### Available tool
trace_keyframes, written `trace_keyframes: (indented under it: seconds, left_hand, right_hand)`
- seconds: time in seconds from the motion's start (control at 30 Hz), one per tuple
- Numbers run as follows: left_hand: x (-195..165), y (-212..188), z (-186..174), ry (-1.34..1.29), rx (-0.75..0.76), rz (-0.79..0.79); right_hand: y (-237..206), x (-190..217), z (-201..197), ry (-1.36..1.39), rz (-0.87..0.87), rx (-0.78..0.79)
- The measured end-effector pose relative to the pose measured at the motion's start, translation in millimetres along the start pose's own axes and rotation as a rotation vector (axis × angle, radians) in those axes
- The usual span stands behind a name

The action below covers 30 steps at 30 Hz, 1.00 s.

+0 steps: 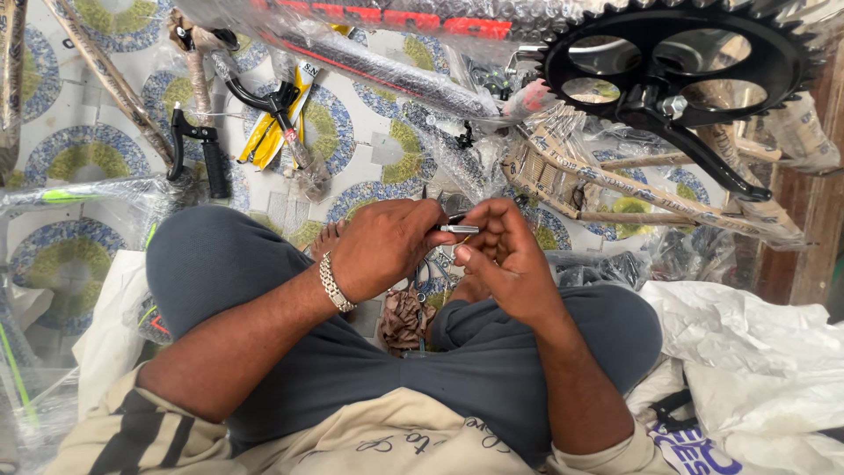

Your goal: The person assembles the crankset onto a bicycle frame. They place the crankset on the bottom bracket, insert a bolt, and tighten it using a hammer and a wrench. They then attach a pedal to the crank arm and tighten it with a wrench.

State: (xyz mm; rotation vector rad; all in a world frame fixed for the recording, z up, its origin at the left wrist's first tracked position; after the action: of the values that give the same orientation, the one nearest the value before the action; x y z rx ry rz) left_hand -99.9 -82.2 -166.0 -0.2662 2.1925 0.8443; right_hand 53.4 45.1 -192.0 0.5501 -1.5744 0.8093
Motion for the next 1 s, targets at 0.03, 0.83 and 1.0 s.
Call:
trace_keyframes:
  seconds: [0.03,0.83,1.0]
  left_hand:
    - [0,-1,1,0.013,0.009,0.010]
    - [-8,-5,7,0.056,0.070,0.122]
    - [-5,-4,6,0.058,0.076,0.077]
  right_hand:
    - [0,-1,0,0.007,-0.009,0.021]
    - [2,-15,-3,-0.012,0.062,0.067]
    - [3,-11,-6,-0.019,0.044,0.050]
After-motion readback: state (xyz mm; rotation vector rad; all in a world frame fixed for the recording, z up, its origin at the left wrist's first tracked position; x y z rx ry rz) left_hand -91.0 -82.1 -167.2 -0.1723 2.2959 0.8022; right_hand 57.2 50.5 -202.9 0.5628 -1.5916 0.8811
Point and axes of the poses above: each hand's wrist, its own y-axis towards the middle knuckle, its own z-axis out of the palm, x = y × z, the point moved 4 cm from there along y, towards the middle knuckle, and after that the axes turned 15 degrees about -x, right-handed, at the moved point
